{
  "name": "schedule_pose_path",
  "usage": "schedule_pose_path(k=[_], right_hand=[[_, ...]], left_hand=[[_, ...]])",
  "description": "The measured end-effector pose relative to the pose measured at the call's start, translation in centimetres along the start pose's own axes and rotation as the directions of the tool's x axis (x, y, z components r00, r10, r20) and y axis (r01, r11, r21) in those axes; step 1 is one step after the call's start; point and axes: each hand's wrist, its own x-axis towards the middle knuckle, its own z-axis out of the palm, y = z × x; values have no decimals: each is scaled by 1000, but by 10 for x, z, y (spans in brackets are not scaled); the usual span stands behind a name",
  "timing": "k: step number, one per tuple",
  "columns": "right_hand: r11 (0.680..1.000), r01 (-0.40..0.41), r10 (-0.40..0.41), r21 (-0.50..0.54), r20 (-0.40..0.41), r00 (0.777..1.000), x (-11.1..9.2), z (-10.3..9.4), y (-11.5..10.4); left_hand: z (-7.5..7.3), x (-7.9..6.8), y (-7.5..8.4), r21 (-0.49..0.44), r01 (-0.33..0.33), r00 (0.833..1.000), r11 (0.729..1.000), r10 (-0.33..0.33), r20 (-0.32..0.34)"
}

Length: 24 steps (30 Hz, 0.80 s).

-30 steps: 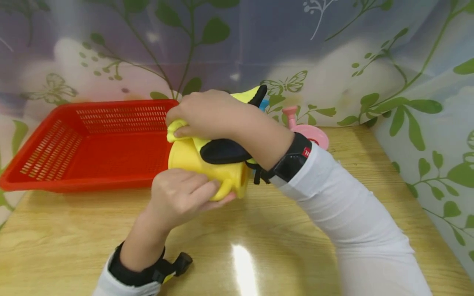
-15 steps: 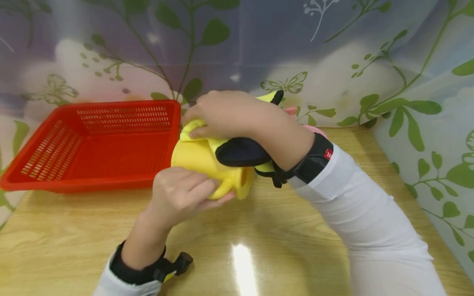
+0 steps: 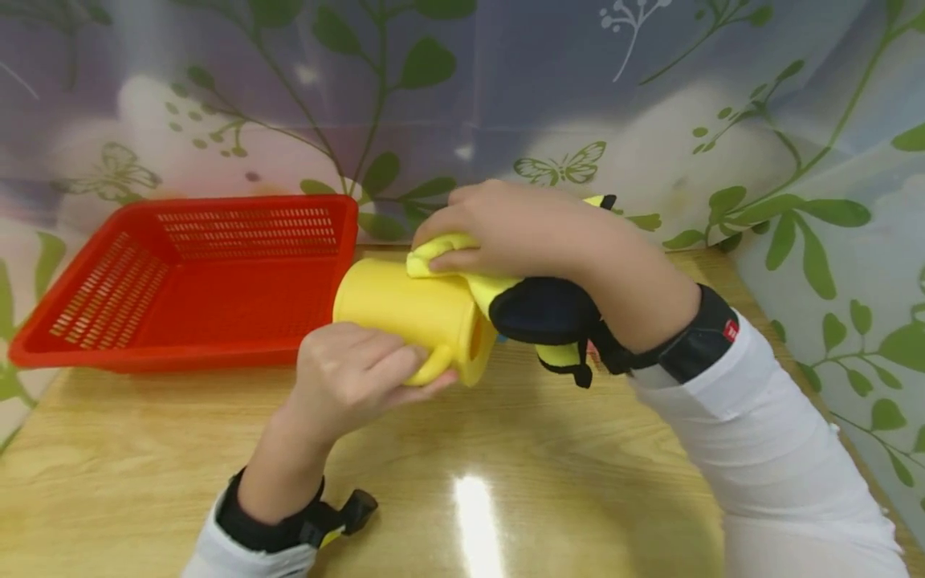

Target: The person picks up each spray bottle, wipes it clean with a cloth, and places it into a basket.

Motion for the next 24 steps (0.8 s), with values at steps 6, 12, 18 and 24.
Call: schedule_pose_path(k=[6, 12, 18, 24], right_hand=[[999, -20, 21, 50, -17, 1000, -18, -2, 7], [993, -41, 44, 108, -18, 999, -30, -2, 15], [987, -7, 13, 161, -34, 999, -35, -2, 19], [982, -26, 28, 189, -9, 1000, -32, -3, 19]], left_hand=[[1, 0, -1, -1, 3, 1000, 1000, -3, 4], [1, 1, -1, -6, 3, 1000, 1000, -3, -2], [1, 0, -1, -10, 2, 1000, 1000, -2, -9], [0, 0, -1, 9, -14, 1000, 1000, 15, -20]])
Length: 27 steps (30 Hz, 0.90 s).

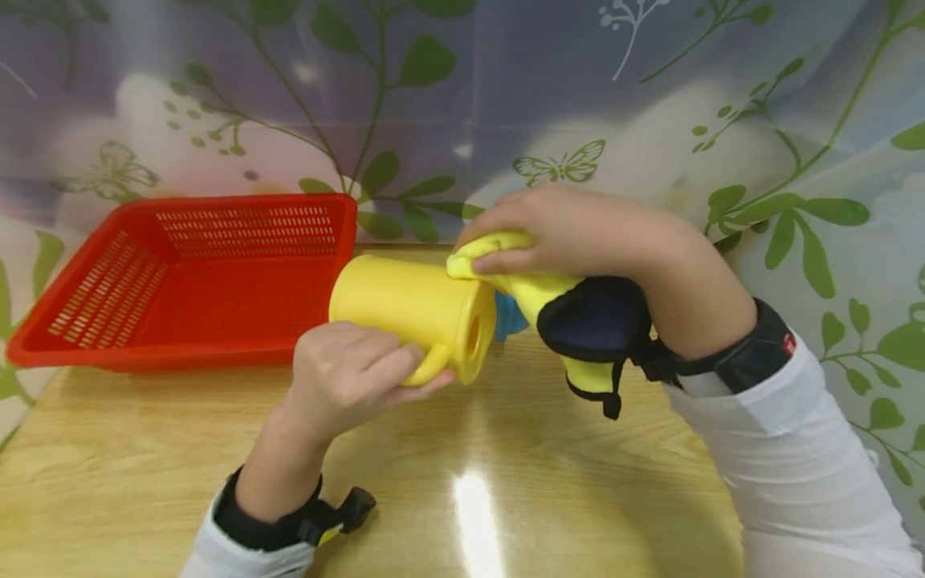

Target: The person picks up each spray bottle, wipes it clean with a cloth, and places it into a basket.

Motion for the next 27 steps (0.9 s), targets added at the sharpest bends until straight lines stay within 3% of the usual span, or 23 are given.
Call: schedule_pose_path(k=[15, 20, 27], right_hand=[[999, 41, -40, -24, 61, 997, 20, -1, -6], [995, 91, -88, -33, 64, 994, 33, -1, -9], [994, 103, -105, 30, 94, 990, 52, -3, -15]], left_hand=[[-1, 4, 3, 18, -40, 999, 999, 41, -16], [-3, 6, 4, 31, -44, 999, 999, 45, -17], [-3, 9, 8, 27, -77, 996, 997, 78, -43]])
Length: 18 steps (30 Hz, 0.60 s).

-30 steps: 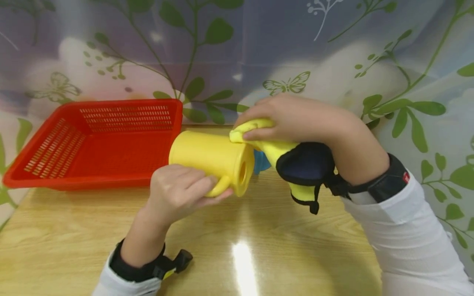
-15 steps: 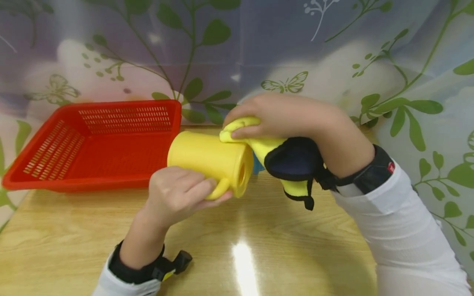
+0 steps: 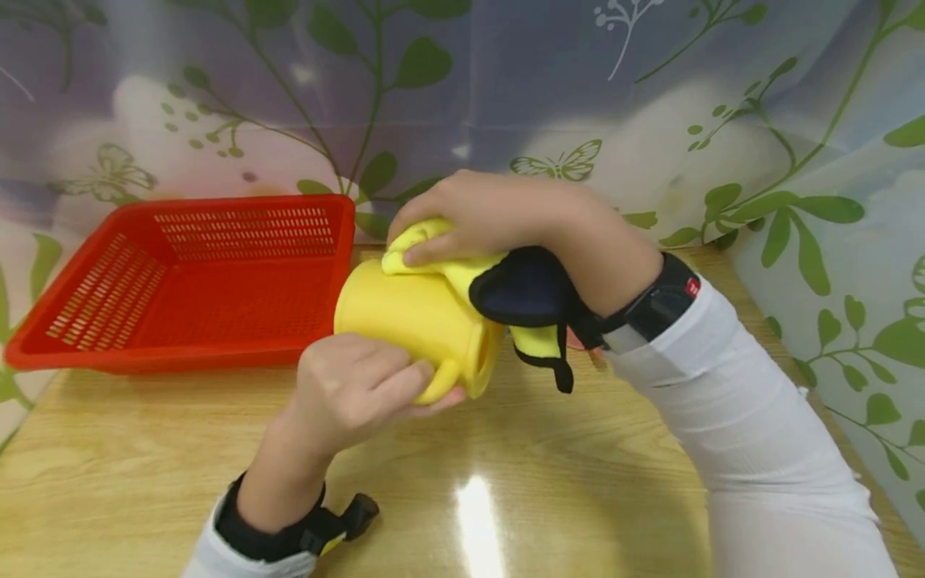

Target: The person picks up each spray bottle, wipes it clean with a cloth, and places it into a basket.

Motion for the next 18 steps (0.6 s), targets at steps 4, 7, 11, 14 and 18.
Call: schedule_pose_path(k=[4, 7, 11, 14, 18], right_hand=[[1000, 23, -23, 1, 16, 1000, 9, 0, -4], [1000, 26, -26, -4, 26, 999, 16, 0, -7], [1000, -1, 1, -9, 45, 999, 27, 2, -9], [999, -40, 41, -20, 66, 997, 33, 3, -10], [996, -81, 83, -25, 76, 994, 34, 4, -12]], left_hand=[[-1, 2, 2, -16, -6, 1000, 1000, 6, 6], [0, 3, 3, -17, -7, 1000, 1000, 8, 3], [0, 3, 4, -12, -9, 1000, 1000, 9, 0], [0, 3, 4, -8, -14, 1000, 1000, 14, 3], [0, 2, 4, -17, -9, 1000, 1000, 9, 7]])
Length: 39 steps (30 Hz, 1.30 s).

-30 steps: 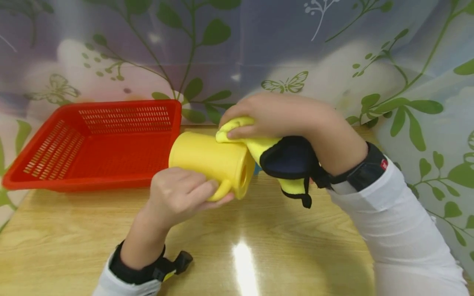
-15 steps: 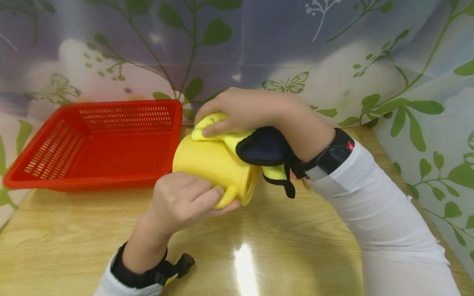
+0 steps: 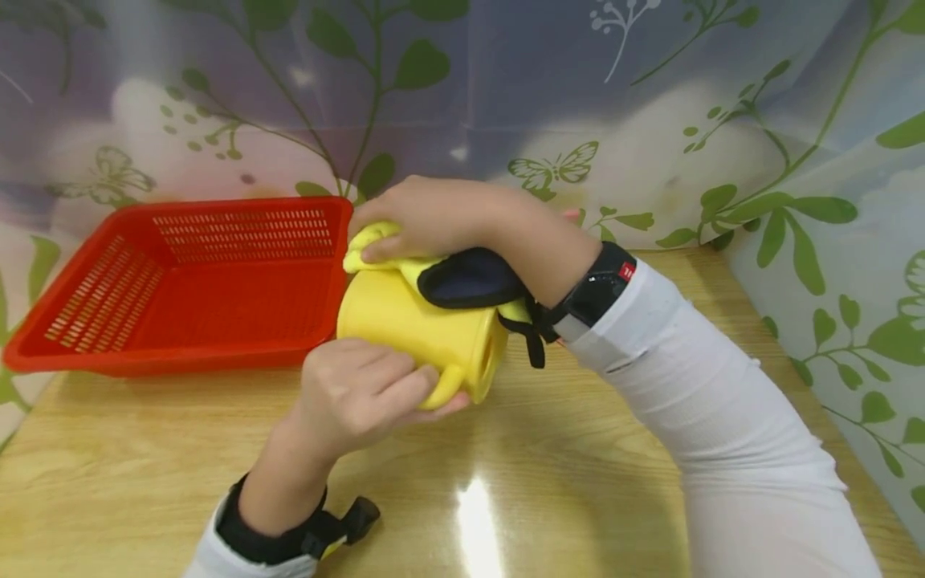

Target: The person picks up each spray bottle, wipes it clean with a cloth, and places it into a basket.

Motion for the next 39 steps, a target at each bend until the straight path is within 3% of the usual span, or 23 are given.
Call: schedule_pose_path(k=[11, 16, 24, 34, 39], right_hand=[[1000, -18, 18, 2, 43, 999, -6, -3, 6], [999, -40, 40, -7, 51, 998, -16, -5, 10], [1000, -12, 12, -8, 12, 1000, -35, -4, 19], [992, -118, 117, 36, 16, 993, -62, 1, 26], [991, -121, 120, 49, 24, 992, -71, 0, 27]], left_hand=[[-1, 1, -1, -39, 23, 1000, 999, -23, -10], [0, 0, -2, -9, 24, 1000, 1000, -24, -13], [0, -3, -7, 32, 30, 999, 999, -29, -33], [-1, -5, -8, 27, 47, 999, 999, -47, -13], [-2, -6, -9, 38, 51, 999, 998, -51, -17]])
